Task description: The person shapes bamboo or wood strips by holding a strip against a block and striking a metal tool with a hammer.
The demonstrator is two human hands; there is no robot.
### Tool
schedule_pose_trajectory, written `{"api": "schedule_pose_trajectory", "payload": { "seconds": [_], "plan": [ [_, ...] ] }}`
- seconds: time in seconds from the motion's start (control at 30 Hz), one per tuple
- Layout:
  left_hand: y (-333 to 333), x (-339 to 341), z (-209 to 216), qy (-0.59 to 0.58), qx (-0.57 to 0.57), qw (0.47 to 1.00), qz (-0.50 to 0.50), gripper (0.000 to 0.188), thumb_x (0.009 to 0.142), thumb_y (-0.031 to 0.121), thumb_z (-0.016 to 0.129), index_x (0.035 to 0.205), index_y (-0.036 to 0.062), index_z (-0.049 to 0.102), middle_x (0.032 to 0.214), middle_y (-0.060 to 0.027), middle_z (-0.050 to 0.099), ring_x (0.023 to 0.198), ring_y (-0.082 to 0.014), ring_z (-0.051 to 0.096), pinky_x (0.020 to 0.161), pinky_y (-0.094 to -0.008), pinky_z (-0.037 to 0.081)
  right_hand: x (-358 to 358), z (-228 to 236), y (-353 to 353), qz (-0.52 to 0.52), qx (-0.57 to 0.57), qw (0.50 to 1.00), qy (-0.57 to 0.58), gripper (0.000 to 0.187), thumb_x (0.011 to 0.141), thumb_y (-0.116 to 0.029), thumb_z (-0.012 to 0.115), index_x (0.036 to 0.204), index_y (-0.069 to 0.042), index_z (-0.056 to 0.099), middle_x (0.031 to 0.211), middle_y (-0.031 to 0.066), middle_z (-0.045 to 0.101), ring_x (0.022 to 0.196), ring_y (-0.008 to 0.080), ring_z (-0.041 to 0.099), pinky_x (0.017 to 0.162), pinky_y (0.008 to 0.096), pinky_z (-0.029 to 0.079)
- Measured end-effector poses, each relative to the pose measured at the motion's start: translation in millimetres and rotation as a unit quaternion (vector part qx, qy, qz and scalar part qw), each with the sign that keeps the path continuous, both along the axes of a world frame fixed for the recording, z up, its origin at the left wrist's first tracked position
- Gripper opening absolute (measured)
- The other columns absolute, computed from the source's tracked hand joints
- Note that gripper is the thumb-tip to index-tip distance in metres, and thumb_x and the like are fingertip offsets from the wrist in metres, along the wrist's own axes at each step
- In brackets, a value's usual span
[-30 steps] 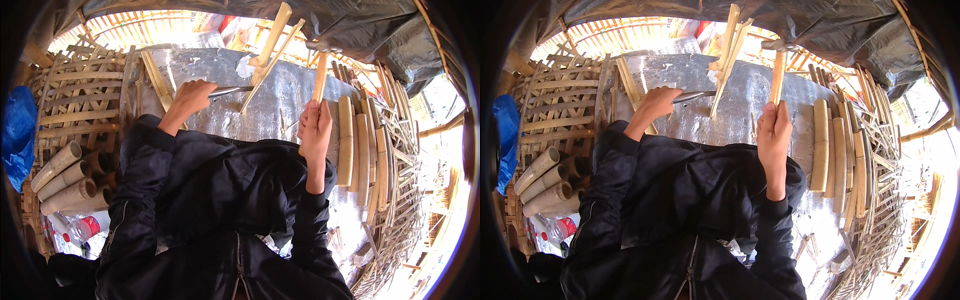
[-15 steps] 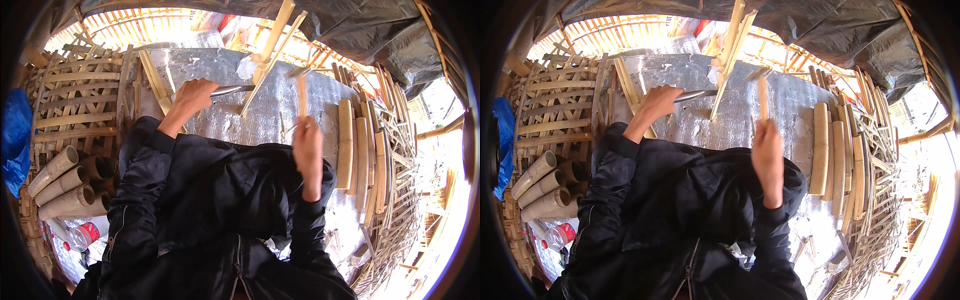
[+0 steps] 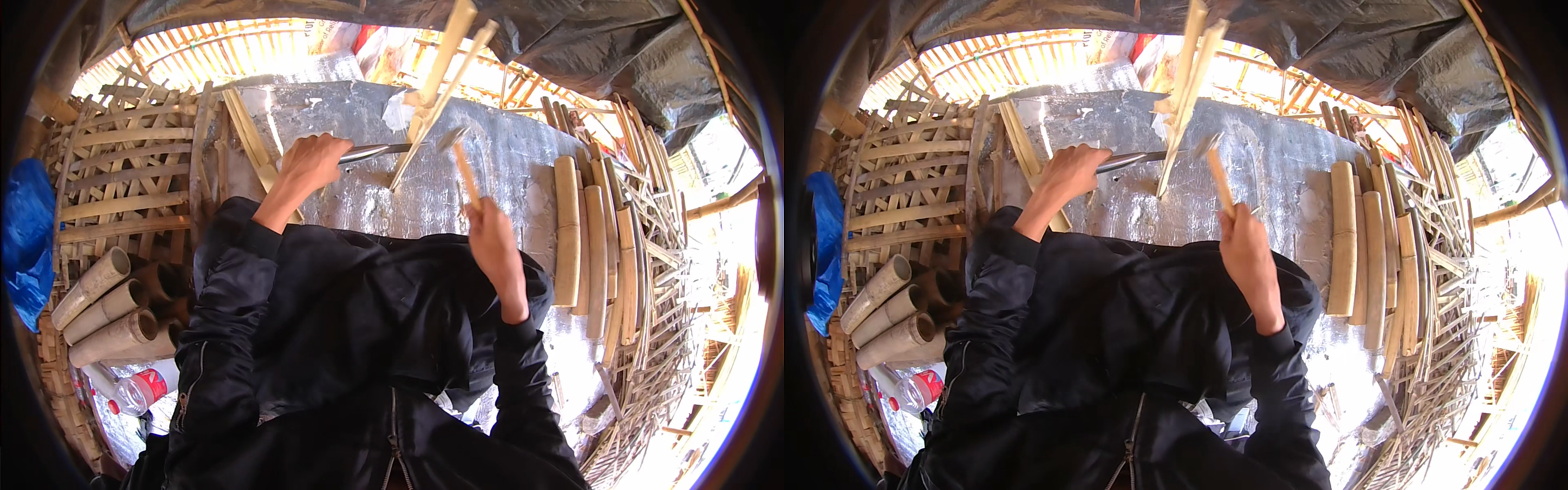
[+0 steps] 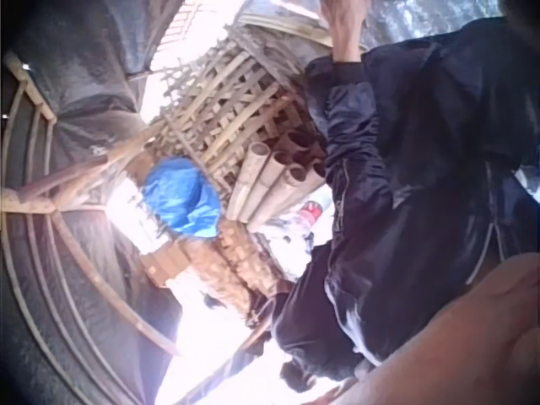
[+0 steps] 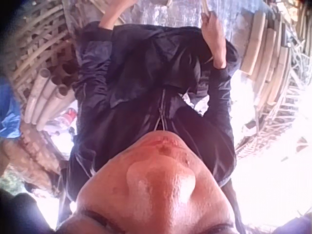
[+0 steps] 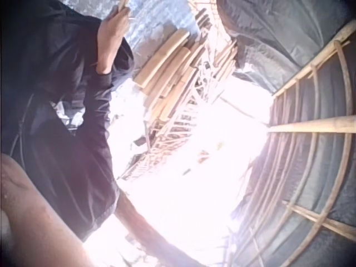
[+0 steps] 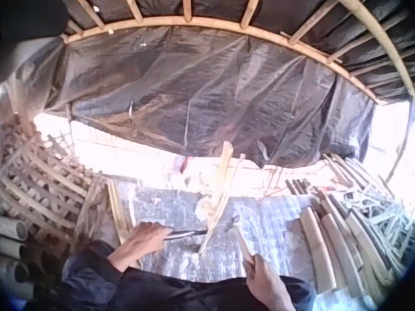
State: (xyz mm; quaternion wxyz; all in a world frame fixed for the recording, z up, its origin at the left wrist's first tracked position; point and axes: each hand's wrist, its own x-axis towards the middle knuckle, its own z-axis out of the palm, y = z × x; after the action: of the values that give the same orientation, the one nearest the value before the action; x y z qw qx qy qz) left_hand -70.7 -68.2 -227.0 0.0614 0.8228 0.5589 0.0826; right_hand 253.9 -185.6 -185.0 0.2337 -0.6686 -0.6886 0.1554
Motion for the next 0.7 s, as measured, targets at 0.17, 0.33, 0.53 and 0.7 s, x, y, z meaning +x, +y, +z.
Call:
{"api": "schedule_pose_trajectory", "payload": {
  "seconds": [0.17,0.33,0.53,0.7],
  "plan": [
    [-5,7,7,0.031,0.004,1.000,-0.005,0.027,0.080,0.003,0.068,0.105,0.0124,0.073,0.092,-0.0188,0.073,0.087,-0.0372,0.074,0.077,-0.0496,0.058,-21,82,17,-0.074,0.172,0.977,0.098,0.024,0.108,-0.018,0.055,0.098,0.002,0.047,0.065,0.0271,0.054,0.062,0.0520,0.055,0.053,0.0516,0.039],
    [-1,25,16,0.013,-0.008,0.999,-0.046,0.036,0.082,0.003,0.063,0.115,0.0122,0.071,0.093,-0.0199,0.073,0.087,-0.0400,0.073,0.078,-0.0500,0.057,-3,-75,12,-0.062,0.222,0.972,-0.044,0.026,0.105,-0.015,0.055,0.116,0.008,0.049,0.074,0.0345,0.061,0.067,0.0531,0.061,0.055,0.0573,0.043],
    [-7,9,0,0.008,0.010,1.000,-0.010,0.030,0.080,0.002,0.065,0.107,0.0134,0.071,0.091,-0.0195,0.072,0.086,-0.0399,0.073,0.076,-0.0506,0.057,-11,10,1,-0.012,0.020,0.999,0.026,0.024,0.106,-0.018,0.056,0.097,0.004,0.052,0.076,0.0325,0.062,0.074,0.0541,0.060,0.059,0.0562,0.045],
    [-6,8,2,0.012,0.005,1.000,-0.013,0.030,0.078,0.002,0.066,0.105,0.0123,0.071,0.091,-0.0198,0.072,0.085,-0.0400,0.073,0.075,-0.0508,0.057,-15,84,16,-0.113,0.204,0.963,0.133,0.018,0.108,-0.014,0.054,0.100,0.002,0.050,0.062,0.0206,0.052,0.052,0.0373,0.052,0.050,0.0450,0.039]
  ]
}}
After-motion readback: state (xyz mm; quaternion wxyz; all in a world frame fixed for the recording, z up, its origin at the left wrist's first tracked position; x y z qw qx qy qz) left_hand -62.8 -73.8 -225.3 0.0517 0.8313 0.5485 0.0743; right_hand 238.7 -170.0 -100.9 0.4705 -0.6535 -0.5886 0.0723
